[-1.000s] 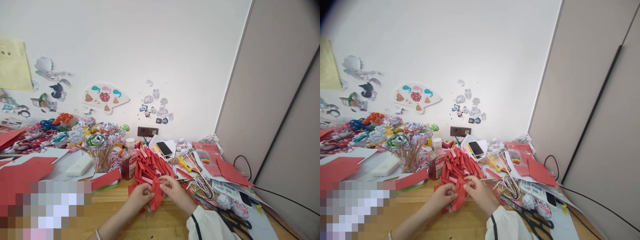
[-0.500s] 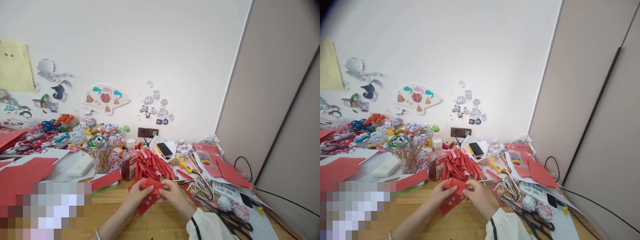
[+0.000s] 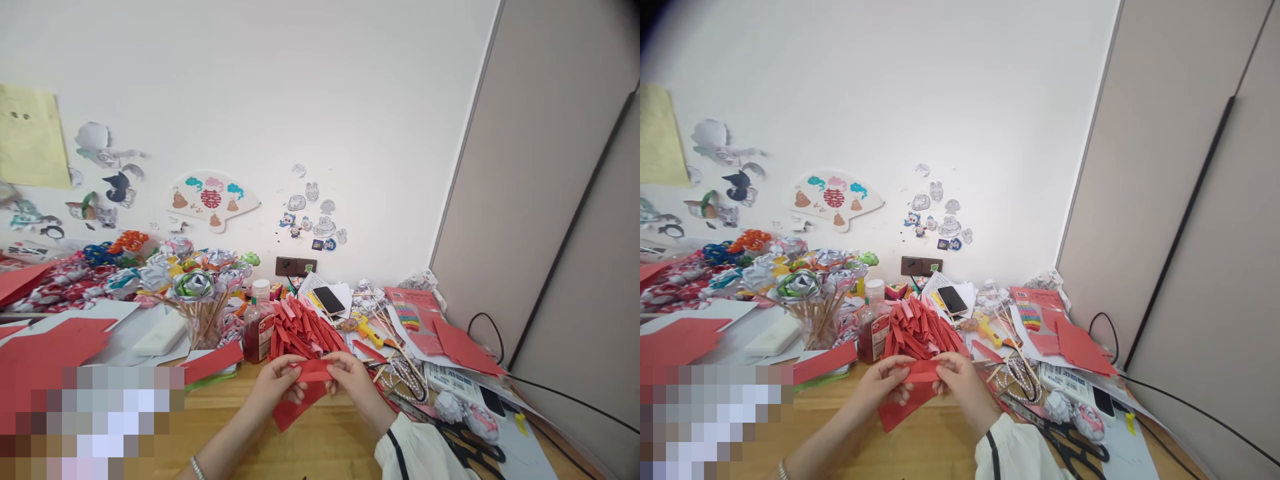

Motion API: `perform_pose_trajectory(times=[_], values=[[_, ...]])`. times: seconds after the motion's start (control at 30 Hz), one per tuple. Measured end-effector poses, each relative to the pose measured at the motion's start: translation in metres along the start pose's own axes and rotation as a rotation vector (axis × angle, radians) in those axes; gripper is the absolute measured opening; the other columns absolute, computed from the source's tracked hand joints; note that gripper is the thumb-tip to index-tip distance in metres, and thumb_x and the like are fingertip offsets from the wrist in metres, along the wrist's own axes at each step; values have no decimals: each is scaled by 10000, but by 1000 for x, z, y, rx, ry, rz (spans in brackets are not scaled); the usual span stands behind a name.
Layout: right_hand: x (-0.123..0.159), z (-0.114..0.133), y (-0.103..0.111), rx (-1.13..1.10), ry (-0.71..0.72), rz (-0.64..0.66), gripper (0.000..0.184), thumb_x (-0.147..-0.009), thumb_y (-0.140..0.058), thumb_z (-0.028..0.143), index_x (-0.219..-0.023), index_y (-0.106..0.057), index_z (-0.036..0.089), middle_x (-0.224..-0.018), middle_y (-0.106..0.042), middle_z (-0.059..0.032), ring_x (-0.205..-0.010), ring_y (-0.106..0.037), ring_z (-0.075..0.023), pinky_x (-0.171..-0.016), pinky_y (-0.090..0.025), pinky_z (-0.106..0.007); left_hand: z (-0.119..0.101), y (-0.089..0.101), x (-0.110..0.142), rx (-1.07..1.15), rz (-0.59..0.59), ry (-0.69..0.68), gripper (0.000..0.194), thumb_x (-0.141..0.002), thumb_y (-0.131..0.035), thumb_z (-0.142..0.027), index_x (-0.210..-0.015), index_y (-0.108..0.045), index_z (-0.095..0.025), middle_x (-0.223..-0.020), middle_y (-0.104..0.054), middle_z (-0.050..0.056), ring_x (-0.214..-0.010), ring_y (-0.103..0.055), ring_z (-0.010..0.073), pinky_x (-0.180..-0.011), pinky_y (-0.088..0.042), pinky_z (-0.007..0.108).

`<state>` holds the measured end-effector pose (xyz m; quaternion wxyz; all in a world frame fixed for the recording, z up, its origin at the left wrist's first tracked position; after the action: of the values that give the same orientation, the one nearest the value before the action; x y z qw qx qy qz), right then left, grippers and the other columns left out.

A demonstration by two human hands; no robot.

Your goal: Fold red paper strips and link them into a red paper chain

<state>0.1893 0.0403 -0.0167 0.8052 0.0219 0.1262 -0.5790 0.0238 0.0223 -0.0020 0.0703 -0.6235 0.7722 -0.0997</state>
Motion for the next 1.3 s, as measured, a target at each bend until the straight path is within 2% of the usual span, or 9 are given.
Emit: perform_pose_trajectory(times=[0.17,0.43,0.57,0.7,0.77,0.9,1.0,1.1,1.3], values=[[0,2,0,16,40,-22,237,-691,-571,311,-846,-573,132,-539,-573,7,-451,-514,-87,-451,-379,-199,-2,1,1,64,-4,-3,423,-510,-693,-370,-805,-521,-121,-505,-623,11,-425,-553,113,-453,-436,220],[-1,2,0,58,82,-46,181,-693,-554,280,-798,-584,136,-519,-566,11,-428,-509,-87,-434,-390,-200,-4,1,1,62,-27,12,403,-496,-691,-356,-771,-513,-122,-488,-623,18,-400,-549,115,-440,-450,224],[0,0,2,174,116,-26,136,-700,-531,255,-761,-596,153,-562,-558,13,-461,-514,-87,-455,-399,-201,-5,-2,4,40,8,66,350,-517,-676,-346,-737,-496,-141,-499,-598,-8,-419,-571,136,-414,-446,227],[3,1,1,338,159,3,143,-722,-490,225,-766,-612,165,-649,-571,-2,-516,-517,-91,-493,-402,-204,-2,-6,7,-1,41,101,370,-589,-609,-441,-790,-503,-149,-580,-594,-5,-415,-572,131,-364,-406,202],[5,3,1,378,159,15,155,-731,-472,220,-769,-612,166,-670,-575,-6,-529,-514,-94,-503,-401,-205,1,-7,7,-30,21,118,385,-590,-594,-477,-770,-503,-149,-548,-578,-16,-388,-554,121,-351,-394,198],[8,12,-1,438,163,24,161,-739,-454,207,-766,-608,167,-715,-583,-15,-582,-519,-106,-538,-398,-210,4,-4,4,-65,26,128,350,-559,-625,-441,-709,-505,-148,-499,-569,-25,-402,-544,112,-379,-396,194],[12,17,-2,446,154,34,168,-752,-451,213,-827,-596,173,-766,-586,-22,-639,-523,-119,-573,-399,-216,3,-3,3,-132,15,107,379,-522,-640,-438,-727,-514,-146,-478,-573,-24,-415,-548,123,-407,-406,211],[13,16,-4,444,115,64,222,-777,-444,297,-911,-574,178,-787,-586,-28,-650,-527,-128,-558,-401,-220,3,-5,3,-237,4,55,402,-509,-633,-460,-718,-510,-140,-434,-562,-22,-403,-546,139,-419,-418,238],[8,1,-7,561,143,115,206,-742,-503,326,-767,-620,158,-705,-603,-25,-645,-528,-138,-580,-397,-227,8,-11,4,-310,-9,-47,365,-539,-606,-456,-683,-504,-136,-404,-545,-30,-370,-522,129,-404,-413,238]])
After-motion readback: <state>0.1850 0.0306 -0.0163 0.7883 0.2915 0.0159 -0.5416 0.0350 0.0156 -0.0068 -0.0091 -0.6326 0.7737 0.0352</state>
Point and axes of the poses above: each hand's wrist, its own x-axis away from the middle knuckle, its own y-axis out of the back of the hand, z = x × y, the point moved 1 cm from there along -x, towards the middle knuckle
